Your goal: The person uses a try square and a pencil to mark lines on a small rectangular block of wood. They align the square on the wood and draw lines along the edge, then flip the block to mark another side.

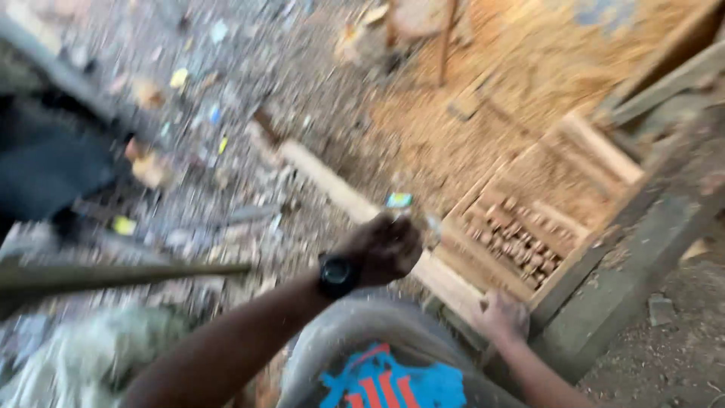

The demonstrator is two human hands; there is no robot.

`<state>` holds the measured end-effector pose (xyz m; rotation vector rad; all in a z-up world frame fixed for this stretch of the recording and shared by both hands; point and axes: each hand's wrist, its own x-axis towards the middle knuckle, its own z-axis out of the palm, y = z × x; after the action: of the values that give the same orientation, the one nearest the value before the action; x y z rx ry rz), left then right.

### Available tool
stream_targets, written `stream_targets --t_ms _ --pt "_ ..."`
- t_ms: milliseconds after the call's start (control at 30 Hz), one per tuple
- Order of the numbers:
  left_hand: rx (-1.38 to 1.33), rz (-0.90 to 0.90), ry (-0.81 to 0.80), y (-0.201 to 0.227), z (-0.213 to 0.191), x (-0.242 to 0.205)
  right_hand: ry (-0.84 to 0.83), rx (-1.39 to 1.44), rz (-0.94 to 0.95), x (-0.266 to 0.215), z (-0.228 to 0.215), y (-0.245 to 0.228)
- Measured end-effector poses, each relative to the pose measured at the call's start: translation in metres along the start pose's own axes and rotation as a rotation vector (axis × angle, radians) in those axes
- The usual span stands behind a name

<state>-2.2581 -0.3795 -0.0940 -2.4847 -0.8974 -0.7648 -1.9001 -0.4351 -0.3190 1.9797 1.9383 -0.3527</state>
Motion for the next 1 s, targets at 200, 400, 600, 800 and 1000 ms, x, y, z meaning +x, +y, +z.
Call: stream_targets --t_ms 200,400,600,800,1000 --pt "-0.238 0.035 -0.076 -0.069 0.041 0.027 -0.073 0.128 0.158 -0.004 -0.009 -0.006" --pt "-0.476 -0.198 -0.058 -0.146 0.078 0.084 0.275 0.155 0.054 -0.002 0.026 0.007" --pt "-0.640 -0.212 -0.476 -0.222 0.216 0.074 0.248 0.130 0.032 -0.001 0.051 0.011" --pt "-0.843 0.012 -0.596 -0.289 0.408 0.162 0.421 0.336 0.512 0.050 0.014 -0.044" --pt "-0.908 0.011 -0.911 -0.377 0.541 0.271 -0.041 0.790 1.668 0.232 -0.091 -0.104"
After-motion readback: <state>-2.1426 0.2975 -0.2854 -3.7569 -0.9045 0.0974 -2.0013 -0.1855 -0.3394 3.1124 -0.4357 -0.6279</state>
